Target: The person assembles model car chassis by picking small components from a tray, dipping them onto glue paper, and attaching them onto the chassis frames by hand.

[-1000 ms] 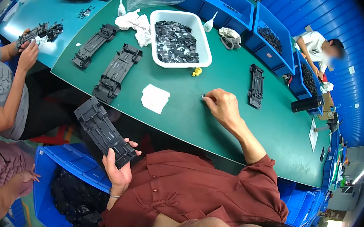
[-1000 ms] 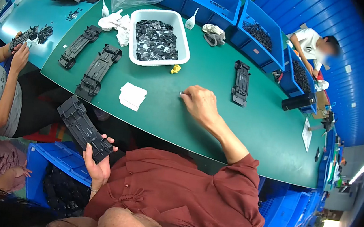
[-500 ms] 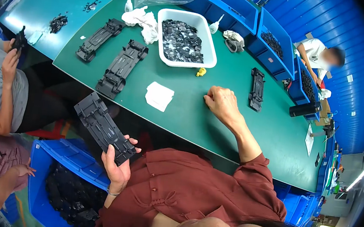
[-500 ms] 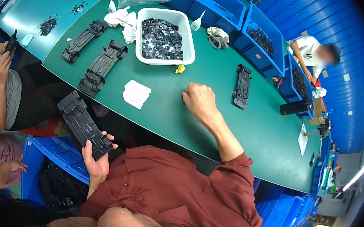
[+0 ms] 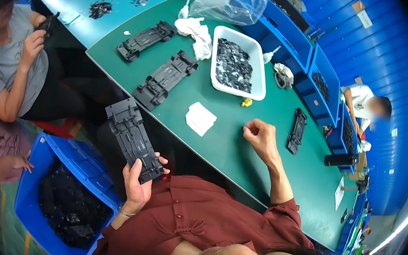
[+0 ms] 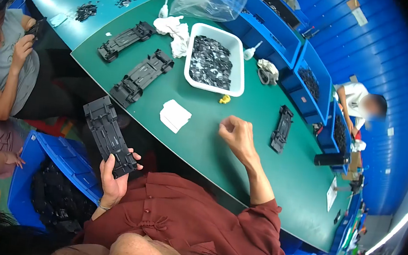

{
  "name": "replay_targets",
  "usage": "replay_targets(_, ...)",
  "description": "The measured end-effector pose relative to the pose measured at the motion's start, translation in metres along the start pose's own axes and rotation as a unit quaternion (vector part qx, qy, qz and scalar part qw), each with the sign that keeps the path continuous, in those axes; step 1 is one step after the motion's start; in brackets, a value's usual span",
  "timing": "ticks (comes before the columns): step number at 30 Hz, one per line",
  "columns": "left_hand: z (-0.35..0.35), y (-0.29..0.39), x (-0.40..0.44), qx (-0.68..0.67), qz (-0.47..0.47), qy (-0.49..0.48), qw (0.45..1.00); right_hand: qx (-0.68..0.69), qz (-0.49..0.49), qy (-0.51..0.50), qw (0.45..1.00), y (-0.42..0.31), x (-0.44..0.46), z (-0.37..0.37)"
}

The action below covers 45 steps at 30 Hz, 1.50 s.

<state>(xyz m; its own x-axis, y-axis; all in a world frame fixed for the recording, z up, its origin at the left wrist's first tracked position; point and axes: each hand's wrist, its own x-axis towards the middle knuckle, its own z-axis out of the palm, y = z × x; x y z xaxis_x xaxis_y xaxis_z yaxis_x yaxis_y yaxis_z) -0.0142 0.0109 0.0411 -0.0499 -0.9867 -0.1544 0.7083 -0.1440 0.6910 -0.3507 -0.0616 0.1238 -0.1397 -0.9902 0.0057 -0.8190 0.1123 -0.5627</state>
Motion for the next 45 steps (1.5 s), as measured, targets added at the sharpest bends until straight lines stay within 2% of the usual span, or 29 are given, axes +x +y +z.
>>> replay_targets(2,0.000,0.001,0.001,-0.012,0.003,0.006,1.000,0.180,0.076,-0.061,0.979,-0.005,0.004,0.003)
replay_targets(4,-0.001,0.003,0.000,-0.020,-0.001,0.007,1.000,0.281,0.065,-0.083,0.954,-0.023,0.011,0.014)
replay_targets(7,-0.001,0.005,0.001,-0.016,-0.001,0.008,1.000,0.313,0.045,-0.122,0.941,-0.037,0.025,0.032)
replay_targets(15,-0.007,0.004,0.001,0.002,0.001,0.017,1.000,0.211,-0.069,-0.071,0.972,-0.048,0.050,0.065)
replay_targets(19,-0.007,0.004,0.003,-0.022,-0.002,0.022,1.000,0.214,-0.062,-0.067,0.973,-0.050,0.053,0.072)
replay_targets(27,-0.008,0.005,0.006,-0.021,-0.006,0.018,1.000,0.163,-0.121,-0.051,0.978,-0.059,0.057,0.073)
replay_targets(36,-0.009,0.004,0.007,0.007,-0.003,0.017,1.000,0.131,-0.143,-0.051,0.980,-0.059,0.059,0.075)
replay_targets(45,-0.009,0.004,0.006,0.005,-0.003,0.022,1.000,0.145,-0.138,-0.040,0.979,-0.060,0.058,0.076)
